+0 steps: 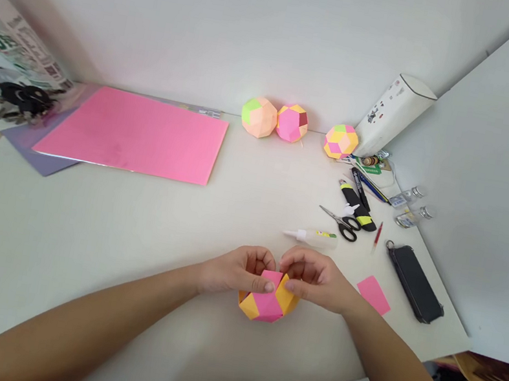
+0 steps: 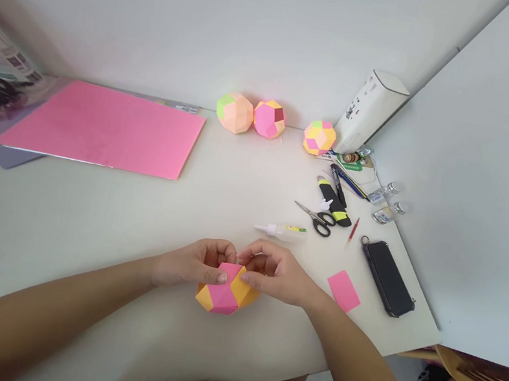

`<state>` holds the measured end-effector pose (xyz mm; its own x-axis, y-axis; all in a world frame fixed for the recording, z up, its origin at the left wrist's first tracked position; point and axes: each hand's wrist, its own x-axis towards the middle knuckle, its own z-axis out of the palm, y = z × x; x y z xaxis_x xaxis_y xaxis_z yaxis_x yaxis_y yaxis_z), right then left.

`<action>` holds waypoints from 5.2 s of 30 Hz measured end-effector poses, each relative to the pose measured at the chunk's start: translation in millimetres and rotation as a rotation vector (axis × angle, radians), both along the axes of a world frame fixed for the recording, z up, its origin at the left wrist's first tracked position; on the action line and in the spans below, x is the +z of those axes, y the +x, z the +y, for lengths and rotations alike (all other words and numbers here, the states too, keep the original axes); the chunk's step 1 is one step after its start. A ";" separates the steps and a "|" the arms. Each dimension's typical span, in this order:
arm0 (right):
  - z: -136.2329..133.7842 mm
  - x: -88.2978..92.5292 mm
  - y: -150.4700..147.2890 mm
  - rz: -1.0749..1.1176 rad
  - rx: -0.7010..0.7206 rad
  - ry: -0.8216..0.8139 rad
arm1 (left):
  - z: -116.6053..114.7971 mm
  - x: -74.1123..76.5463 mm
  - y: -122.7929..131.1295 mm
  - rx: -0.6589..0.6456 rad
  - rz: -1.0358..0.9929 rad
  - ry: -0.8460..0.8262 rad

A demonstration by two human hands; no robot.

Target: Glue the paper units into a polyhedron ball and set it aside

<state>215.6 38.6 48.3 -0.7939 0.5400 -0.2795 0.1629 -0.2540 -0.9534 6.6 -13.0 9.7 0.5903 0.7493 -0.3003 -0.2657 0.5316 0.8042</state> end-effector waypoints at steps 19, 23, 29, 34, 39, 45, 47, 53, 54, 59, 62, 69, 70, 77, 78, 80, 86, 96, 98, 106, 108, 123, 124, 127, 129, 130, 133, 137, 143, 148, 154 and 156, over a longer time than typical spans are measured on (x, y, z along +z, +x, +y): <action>1.7 -6.5 -4.3 -0.041 -0.121 0.523 | 0.8 -1.3 -4.4 -0.035 -0.086 0.025; 11.9 -13.8 -0.3 -0.220 -0.330 1.240 | 1.3 -1.1 -4.9 -0.018 -0.096 0.001; 23.6 -22.7 5.6 -0.741 -0.118 1.500 | 2.9 -5.2 -4.1 0.089 -0.081 -0.078; 28.3 -29.8 6.1 -0.847 -0.145 1.403 | 3.6 -7.0 -4.6 0.111 -0.069 -0.101; 26.5 -19.7 5.1 -0.442 -0.481 1.055 | 3.5 -8.4 -5.6 0.124 -0.076 -0.122; 17.8 1.9 8.9 0.182 -0.499 0.675 | 4.7 -6.9 -5.0 0.103 -0.070 -0.112; 17.8 4.3 10.5 0.273 -0.450 0.598 | 4.6 -6.1 -4.3 0.093 -0.064 -0.100; 14.1 4.7 10.6 0.382 -0.384 0.508 | 2.2 -5.1 -3.4 0.061 -0.041 -0.068; 12.7 5.0 10.1 0.389 -0.377 0.499 | 1.9 -5.1 -3.4 0.056 -0.036 -0.062; 7.0 6.8 6.2 0.375 -0.353 0.520 | 1.2 -4.6 -3.3 0.045 -0.019 -0.045; 4.7 8.0 4.0 0.367 -0.343 0.552 | 0.6 -3.1 -3.0 0.035 0.001 -0.052; -0.3 11.7 2.8 0.411 -0.313 0.733 | 1.6 0.3 -2.8 0.014 0.024 -0.058; -1.0 11.8 2.7 0.419 -0.305 0.762 | 1.9 0.5 -2.7 0.018 0.030 -0.060; -4.5 11.0 1.6 0.443 -0.256 0.914 | 1.7 2.8 -2.2 0.009 0.051 -0.037; -4.7 11.2 1.8 0.433 -0.265 0.932 | 1.5 3.3 -2.1 0.005 0.054 -0.035; -5.1 11.8 2.4 0.424 -0.267 0.949 | 1.2 4.4 -1.9 0.000 0.057 -0.032; -6.7 12.9 3.6 0.405 -0.256 0.929 | 2.1 5.6 -1.3 0.000 0.067 -0.026; -7.8 13.2 3.5 0.405 -0.253 0.951 | 2.1 4.6 -2.2 -0.015 0.063 -0.016; -8.1 14.3 3.1 0.405 -0.234 0.949 | 2.1 5.7 -2.3 -0.023 0.067 -0.015; -8.4 12.2 4.2 0.389 -0.264 0.944 | 1.2 3.6 -2.9 -0.016 0.070 -0.026; -8.3 11.7 4.3 0.391 -0.263 0.948 | 1.1 2.4 -3.0 -0.015 0.068 -0.031; -8.2 13.1 4.1 0.384 -0.265 0.967 | 1.6 4.2 -2.7 -0.012 0.078 -0.035; -8.7 12.6 4.0 0.390 -0.262 0.961 | 1.7 4.2 -2.7 -0.008 0.078 -0.035; -10.3 12.9 3.9 0.379 -0.248 0.947 | 1.9 3.6 -2.4 0.008 0.068 -0.038; -11.0 14.4 3.5 0.372 -0.230 0.939 | 1.9 3.0 -2.4 0.007 0.062 -0.035; -11.3 15.4 3.1 0.372 -0.218 0.938 | 1.9 2.8 -2.4 0.004 0.060 -0.033; -12.5 18.1 1.9 0.374 -0.190 0.942 | 1.8 3.0 -2.6 0.003 0.063 -0.030; -13.6 17.4 1.7 0.371 -0.230 0.895 | 1.6 2.8 -2.7 0.000 0.064 -0.029; 0.8 7.2 2.5 0.397 -0.482 0.452 | 1.1 -1.4 -3.2 0.011 0.034 -0.037; 18.1 -9.8 -1.3 0.068 -0.597 0.488 | 0.9 -2.8 -3.4 0.044 -0.008 -0.044; 21.7 -30.1 -0.1 -0.379 -0.325 1.121 | 0.8 -4.1 -4.3 0.047 -0.089 -0.030; 21.2 -31.4 0.4 -0.446 -0.259 1.195 | 0.9 -4.7 -4.8 0.034 -0.092 -0.019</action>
